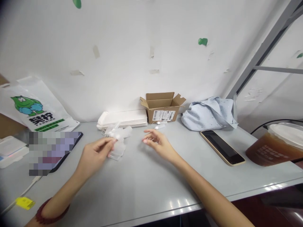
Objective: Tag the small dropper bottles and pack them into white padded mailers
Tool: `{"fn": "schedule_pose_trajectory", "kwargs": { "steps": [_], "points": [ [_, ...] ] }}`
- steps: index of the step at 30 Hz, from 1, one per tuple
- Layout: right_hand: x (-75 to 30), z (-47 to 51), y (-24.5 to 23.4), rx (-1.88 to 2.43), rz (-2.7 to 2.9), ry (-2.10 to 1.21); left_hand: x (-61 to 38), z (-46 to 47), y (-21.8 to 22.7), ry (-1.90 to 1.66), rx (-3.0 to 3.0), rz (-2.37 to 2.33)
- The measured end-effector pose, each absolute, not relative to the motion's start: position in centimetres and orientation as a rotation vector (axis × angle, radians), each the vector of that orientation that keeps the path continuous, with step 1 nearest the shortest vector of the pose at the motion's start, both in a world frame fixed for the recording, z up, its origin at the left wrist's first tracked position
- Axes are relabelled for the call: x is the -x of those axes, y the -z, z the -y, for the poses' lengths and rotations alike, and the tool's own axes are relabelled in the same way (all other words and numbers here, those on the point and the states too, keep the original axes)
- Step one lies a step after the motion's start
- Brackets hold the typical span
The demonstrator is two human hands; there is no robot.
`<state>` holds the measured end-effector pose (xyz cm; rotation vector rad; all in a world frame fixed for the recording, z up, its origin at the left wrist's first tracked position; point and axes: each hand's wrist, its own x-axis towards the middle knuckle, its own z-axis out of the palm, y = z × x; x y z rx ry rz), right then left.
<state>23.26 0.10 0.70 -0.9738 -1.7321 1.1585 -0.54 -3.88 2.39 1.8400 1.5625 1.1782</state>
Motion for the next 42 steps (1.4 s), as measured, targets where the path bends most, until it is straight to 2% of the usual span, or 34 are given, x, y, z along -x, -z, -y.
{"fn": "schedule_pose_trajectory", "kwargs": {
  "steps": [5, 8, 10, 13, 16, 21, 28, 42],
  "points": [
    [-25.6, -3.3, 1.2, 1.231, 1.860, -0.492, 4.4, 0.6, -1.3, -1.558, -2.219, -1.839],
    [-26.5, -4.8, 2.6, 1.254, 2.014, -0.173, 5.5, -0.9, -0.4, -1.573, -2.296, -1.912],
    [-26.8, -5.4, 3.3, 1.284, 2.107, -0.081, 5.6, -1.4, -0.2, -1.485, -2.308, -1.910],
    [-27.0, -5.8, 3.8, 1.345, 2.176, -0.029, 5.5, -1.3, -0.5, -1.363, -2.256, -1.920],
    [-27.2, -5.9, 3.9, 1.396, 2.198, -0.015, 5.1, -0.3, -1.4, -1.465, -1.995, -1.934],
    [-27.6, -6.2, 4.0, 1.387, 2.216, -0.006, 4.0, 1.6, -3.1, -1.576, -1.627, -1.565],
    [-28.1, -6.7, 4.6, 1.437, 2.236, 0.001, 2.6, 2.7, -3.5, -1.534, -1.641, -1.276],
    [-27.8, -6.0, 3.8, 1.578, 2.249, 0.141, 1.8, 3.7, -3.5, -1.368, -1.619, -1.159]
  ]
}}
